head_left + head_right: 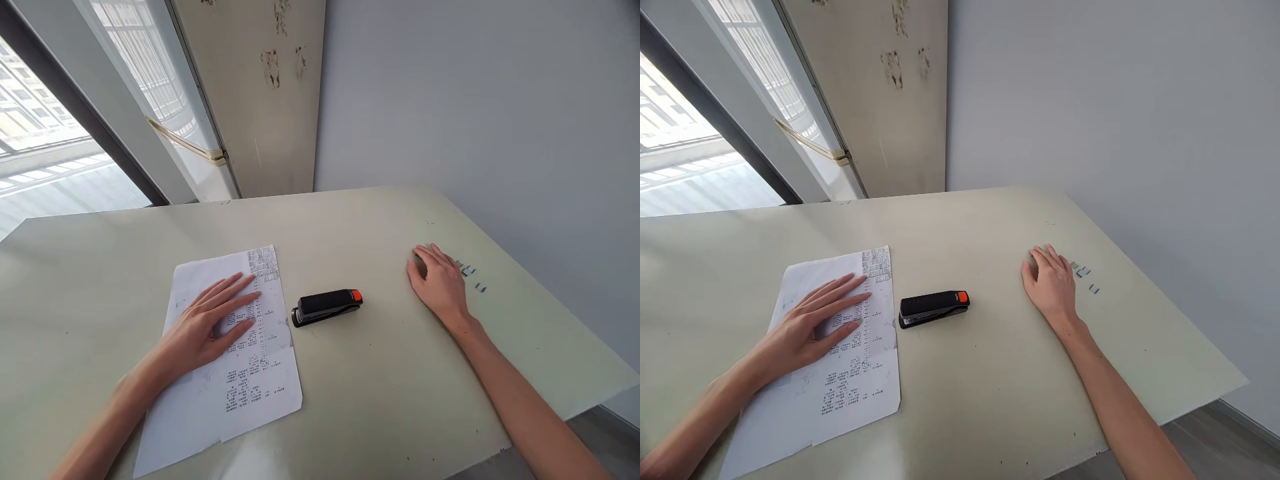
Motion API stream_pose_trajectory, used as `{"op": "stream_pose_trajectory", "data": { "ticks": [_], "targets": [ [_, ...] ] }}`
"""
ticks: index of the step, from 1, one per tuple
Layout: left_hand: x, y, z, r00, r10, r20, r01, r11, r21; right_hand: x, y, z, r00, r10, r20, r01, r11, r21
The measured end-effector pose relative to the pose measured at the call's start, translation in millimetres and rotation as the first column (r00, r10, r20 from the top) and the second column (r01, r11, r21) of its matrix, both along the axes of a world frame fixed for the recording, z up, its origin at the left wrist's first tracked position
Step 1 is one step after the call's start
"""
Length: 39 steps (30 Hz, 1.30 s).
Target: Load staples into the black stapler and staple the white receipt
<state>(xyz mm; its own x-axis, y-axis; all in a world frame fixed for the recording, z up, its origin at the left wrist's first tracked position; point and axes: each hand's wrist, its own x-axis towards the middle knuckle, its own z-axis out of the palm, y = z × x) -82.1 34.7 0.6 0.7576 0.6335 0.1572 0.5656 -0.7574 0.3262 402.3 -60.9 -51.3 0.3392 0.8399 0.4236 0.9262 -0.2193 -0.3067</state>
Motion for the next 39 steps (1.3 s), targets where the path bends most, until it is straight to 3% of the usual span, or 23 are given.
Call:
{"op": "stream_pose_trajectory", "data": {
  "ticks": [4, 7, 11, 14, 17, 21, 24, 29, 33, 36, 39],
  "targets": [
    [-5.9, -7.4, 3.5, 1.000, 0.015, -0.023, -0.015, 1.000, 0.025, -6.3, -3.0, 9.4, 0.999, -0.016, -0.033, 0.018, 0.998, 0.067],
    [-17.3, -17.9, 6.9, 0.998, 0.046, -0.041, -0.044, 0.998, 0.050, -28.0, -8.6, 27.4, 0.960, 0.211, -0.186, -0.195, 0.976, 0.098],
    [-35.8, -33.5, 6.2, 0.995, 0.087, -0.047, -0.083, 0.993, 0.080, -71.5, -12.7, 45.7, 0.743, 0.543, -0.391, -0.583, 0.812, 0.021],
    [-39.6, -39.3, 1.7, 0.993, 0.096, -0.067, -0.090, 0.992, 0.090, -96.2, -10.6, 47.6, 0.651, 0.639, -0.410, -0.702, 0.712, -0.006],
    [-25.0, -36.6, -2.4, 0.994, 0.057, -0.089, -0.048, 0.993, 0.107, -103.3, -7.4, 46.3, 0.657, 0.604, -0.452, -0.661, 0.749, 0.040],
    [22.6, -26.4, -4.9, 0.995, -0.018, -0.097, 0.030, 0.992, 0.123, -91.5, -5.8, 50.5, 0.647, 0.425, -0.634, -0.427, 0.890, 0.160],
    [72.9, -21.1, -6.5, 0.994, -0.050, -0.095, 0.063, 0.989, 0.131, -80.1, -5.8, 55.9, 0.556, 0.354, -0.752, -0.282, 0.931, 0.231],
    [168.2, -25.4, -9.9, 0.995, -0.101, 0.020, 0.099, 0.990, 0.098, -73.7, -6.0, 61.5, 0.428, 0.332, -0.840, -0.194, 0.942, 0.274],
    [233.3, -41.1, -14.6, 0.991, -0.107, 0.082, 0.104, 0.994, 0.036, -73.9, -6.1, 61.8, 0.413, 0.348, -0.842, -0.172, 0.937, 0.303],
    [267.6, -52.5, -19.8, 0.981, -0.109, 0.161, 0.102, 0.994, 0.051, -72.3, -5.4, 59.4, 0.426, 0.341, -0.838, -0.140, 0.940, 0.312],
    [286.8, -57.0, -22.9, 0.968, -0.114, 0.224, 0.107, 0.993, 0.044, -69.9, -4.7, 57.8, 0.443, 0.335, -0.832, -0.124, 0.942, 0.313]
  ]
}}
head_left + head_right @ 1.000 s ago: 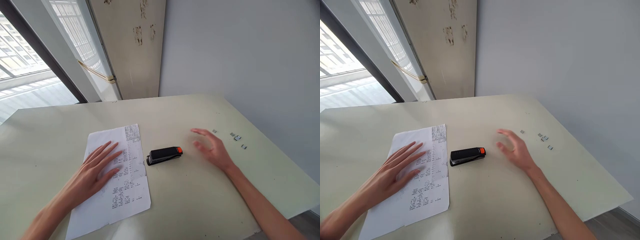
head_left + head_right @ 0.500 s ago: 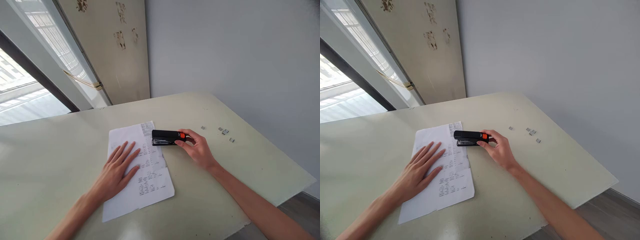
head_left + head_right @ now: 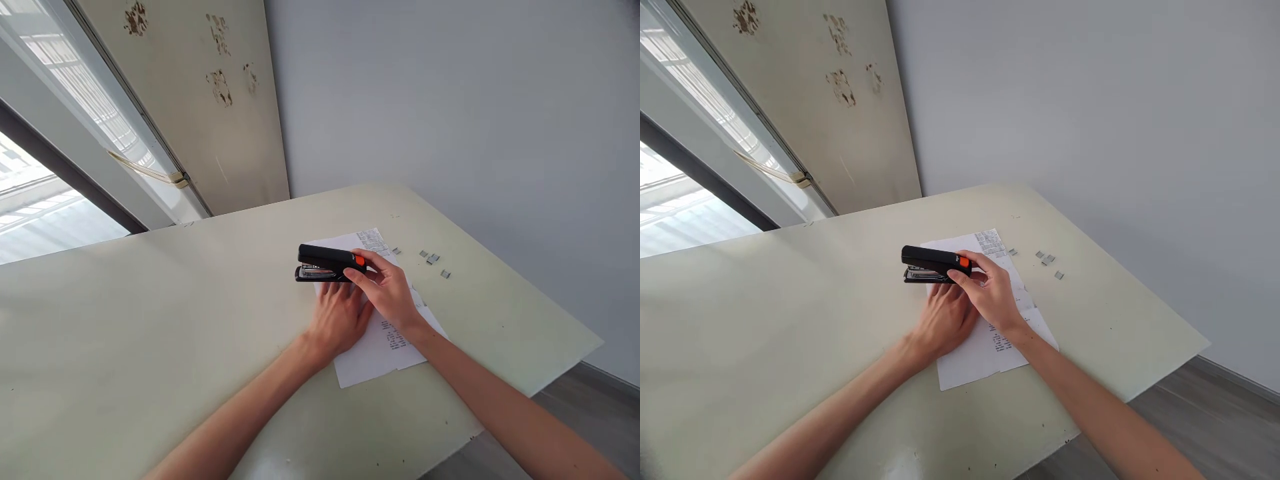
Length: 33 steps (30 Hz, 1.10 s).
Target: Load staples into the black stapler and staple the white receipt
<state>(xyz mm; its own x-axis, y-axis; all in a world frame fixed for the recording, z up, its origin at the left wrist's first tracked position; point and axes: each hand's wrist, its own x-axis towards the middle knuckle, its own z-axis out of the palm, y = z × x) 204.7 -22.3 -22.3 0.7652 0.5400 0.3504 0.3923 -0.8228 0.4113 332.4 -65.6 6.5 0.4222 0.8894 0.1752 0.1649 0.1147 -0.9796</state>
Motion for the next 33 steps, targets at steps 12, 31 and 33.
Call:
{"op": "stream_pose_trajectory", "data": {
  "ticks": [12, 31, 33],
  "targets": [
    [-142.4, 2.5, 24.7, 0.972, -0.218, 0.089, 0.223, 0.974, -0.045, -11.0, -0.7, 1.4, 0.982, 0.133, 0.133, -0.132, 0.991, -0.019],
    [-248.6, 17.9, 41.8, 0.640, 0.739, 0.212, -0.414, 0.564, -0.714, -89.7, 20.5, -10.4, 0.774, 0.571, 0.275, -0.503, 0.817, -0.281],
    [-249.9, 18.3, 42.2, 0.629, 0.745, 0.222, -0.408, 0.559, -0.722, -88.8, 19.7, -8.8, 0.760, 0.591, 0.270, -0.510, 0.800, -0.315]
  ]
}}
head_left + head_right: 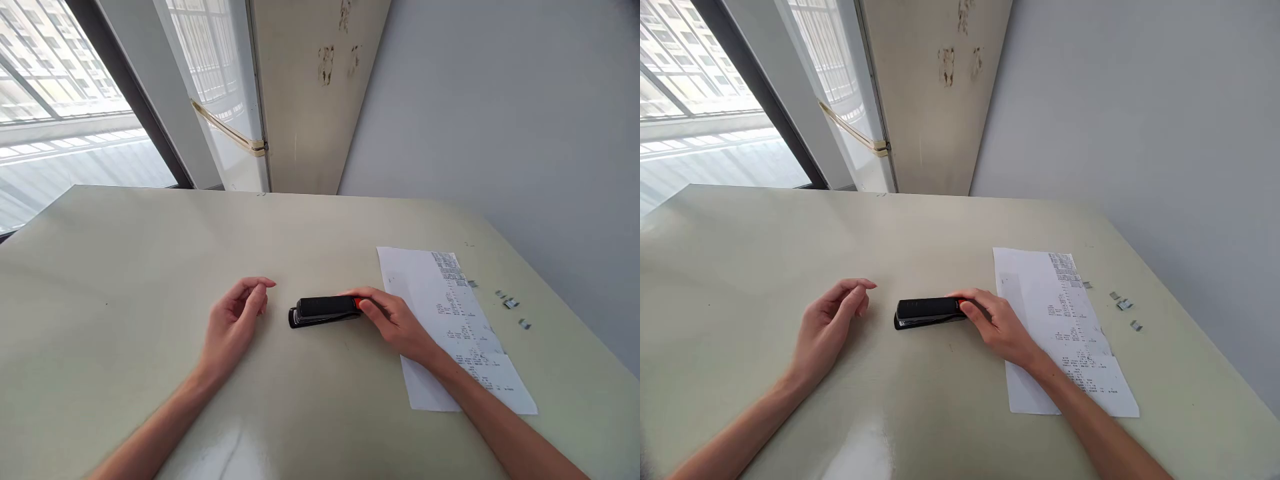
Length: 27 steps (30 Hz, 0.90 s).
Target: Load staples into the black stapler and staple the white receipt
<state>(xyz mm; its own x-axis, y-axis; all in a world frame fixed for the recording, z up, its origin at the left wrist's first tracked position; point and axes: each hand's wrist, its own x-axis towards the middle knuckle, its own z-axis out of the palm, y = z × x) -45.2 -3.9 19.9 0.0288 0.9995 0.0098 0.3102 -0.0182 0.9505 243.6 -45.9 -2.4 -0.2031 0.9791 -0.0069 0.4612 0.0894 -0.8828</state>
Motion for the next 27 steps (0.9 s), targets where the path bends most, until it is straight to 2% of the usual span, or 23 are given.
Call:
{"op": "stream_pose_trajectory", "data": {
  "ticks": [7, 11, 14, 17, 21, 25, 27],
  "targets": [
    [-5.5, 5.2, -4.0, 0.999, 0.036, 0.025, -0.036, 0.999, -0.009, -5.5, -2.8, -8.9, 0.996, -0.082, -0.032, 0.083, 0.996, 0.021],
    [-17.4, 14.0, -2.3, 0.989, 0.144, -0.016, -0.143, 0.988, 0.061, -6.5, -4.0, -6.8, 0.993, -0.114, -0.044, 0.114, 0.993, 0.010],
    [-29.1, 21.2, -2.0, 0.967, 0.242, 0.074, -0.247, 0.966, 0.071, -7.3, -4.6, -4.0, 0.987, -0.138, -0.076, 0.139, 0.990, -0.004],
    [-35.6, 24.7, -5.0, 0.945, 0.263, 0.193, -0.275, 0.961, 0.038, -7.5, -5.5, -4.3, 0.983, -0.159, -0.090, 0.159, 0.987, -0.004],
    [-34.5, 22.2, -8.6, 0.960, 0.202, 0.194, -0.213, 0.976, 0.042, -4.8, -7.4, -6.8, 0.991, -0.128, -0.039, 0.128, 0.992, 0.002],
    [-26.4, 13.4, -7.2, 0.987, 0.038, 0.153, -0.038, 0.999, -0.006, -6.7, -10.9, -3.1, 0.997, -0.037, 0.068, 0.032, 0.997, 0.073],
    [-19.5, 8.2, -6.5, 0.980, -0.034, 0.196, 0.045, 0.997, -0.055, -10.9, -13.7, 1.8, 0.994, -0.057, 0.094, 0.050, 0.996, 0.070]
  ]
}}
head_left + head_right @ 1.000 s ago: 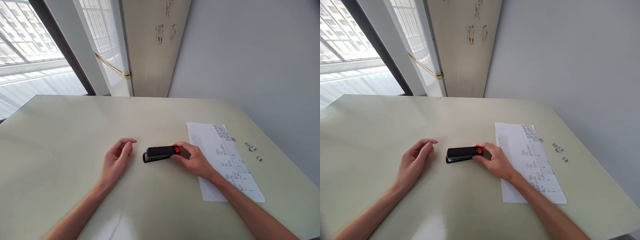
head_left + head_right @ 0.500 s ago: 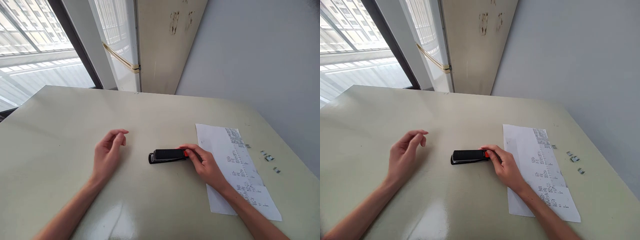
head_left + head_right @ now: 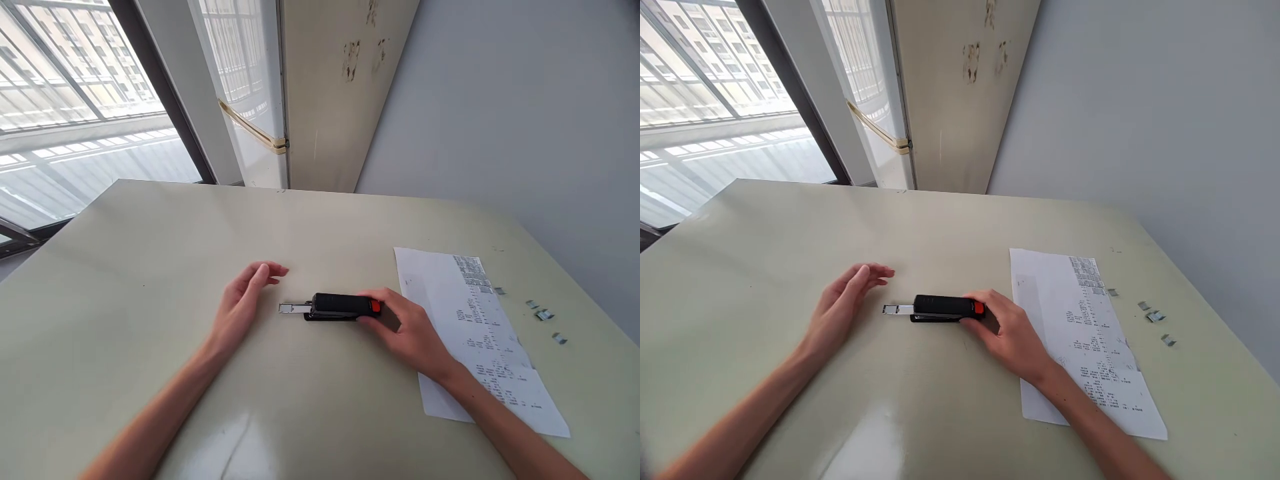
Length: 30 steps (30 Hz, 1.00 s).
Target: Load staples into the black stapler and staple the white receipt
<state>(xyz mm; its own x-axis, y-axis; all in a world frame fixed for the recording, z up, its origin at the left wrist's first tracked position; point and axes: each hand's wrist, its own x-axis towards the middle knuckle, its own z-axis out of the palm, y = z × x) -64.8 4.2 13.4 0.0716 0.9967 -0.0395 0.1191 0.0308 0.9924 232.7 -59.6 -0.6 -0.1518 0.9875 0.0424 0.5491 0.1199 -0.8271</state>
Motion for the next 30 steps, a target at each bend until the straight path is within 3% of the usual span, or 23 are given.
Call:
{"op": "stream_pose_trajectory", "data": {
  "ticks": [3, 5, 9, 13, 16, 18, 20, 22, 24, 27, 28, 30],
  "targets": [
    [11.9, -6.0, -1.3, 0.981, -0.032, 0.189, 0.040, 0.999, -0.037, -5.8, -4.3, 9.1, 0.988, -0.120, -0.101, 0.103, 0.981, -0.164],
    [19.0, -8.1, -2.7, 0.924, -0.013, 0.382, 0.048, 0.995, -0.083, -7.2, -6.6, 15.4, 0.957, -0.179, -0.226, 0.095, 0.935, -0.340],
    [28.4, -10.5, -0.5, 0.703, 0.167, 0.691, 0.115, 0.932, -0.343, -8.4, -8.9, 26.1, 0.857, -0.215, -0.469, -0.131, 0.790, -0.600],
    [34.1, -14.8, 8.0, 0.535, 0.395, 0.747, 0.193, 0.804, -0.562, -14.1, -9.1, 29.9, 0.750, -0.215, -0.625, -0.358, 0.664, -0.657],
    [37.6, -16.6, 11.5, 0.495, 0.444, 0.747, 0.219, 0.768, -0.602, -16.2, -8.7, 27.3, 0.740, -0.189, -0.645, -0.420, 0.619, -0.663],
    [38.5, -15.1, 10.9, 0.501, 0.446, 0.742, 0.215, 0.766, -0.606, -15.1, -9.1, 25.2, 0.745, -0.176, -0.644, -0.431, 0.610, -0.665],
    [36.1, -11.4, 8.4, 0.515, 0.439, 0.736, 0.180, 0.784, -0.594, -13.0, -10.6, 24.6, 0.742, -0.176, -0.647, -0.414, 0.640, -0.648],
    [29.2, -7.0, 5.4, 0.563, 0.410, 0.718, 0.085, 0.835, -0.544, -10.9, -12.7, 25.3, 0.755, -0.161, -0.636, -0.353, 0.718, -0.600],
    [18.9, -4.3, 3.1, 0.702, 0.329, 0.631, -0.049, 0.907, -0.418, -9.1, -14.5, 25.6, 0.798, -0.139, -0.586, -0.243, 0.816, -0.525],
    [4.7, -6.1, 2.3, 0.954, 0.179, 0.241, -0.147, 0.978, -0.146, -6.7, -15.7, 22.2, 0.890, -0.143, -0.433, -0.030, 0.929, -0.369],
    [2.1, -8.1, 2.5, 0.987, 0.134, 0.083, -0.128, 0.989, -0.080, -6.0, -15.6, 20.0, 0.914, -0.153, -0.377, 0.030, 0.949, -0.314],
    [1.0, -13.2, 3.0, 0.987, 0.042, -0.153, -0.043, 0.999, -0.009, -5.1, -15.1, 15.4, 0.943, -0.175, -0.282, 0.111, 0.968, -0.226]
  ]
}}
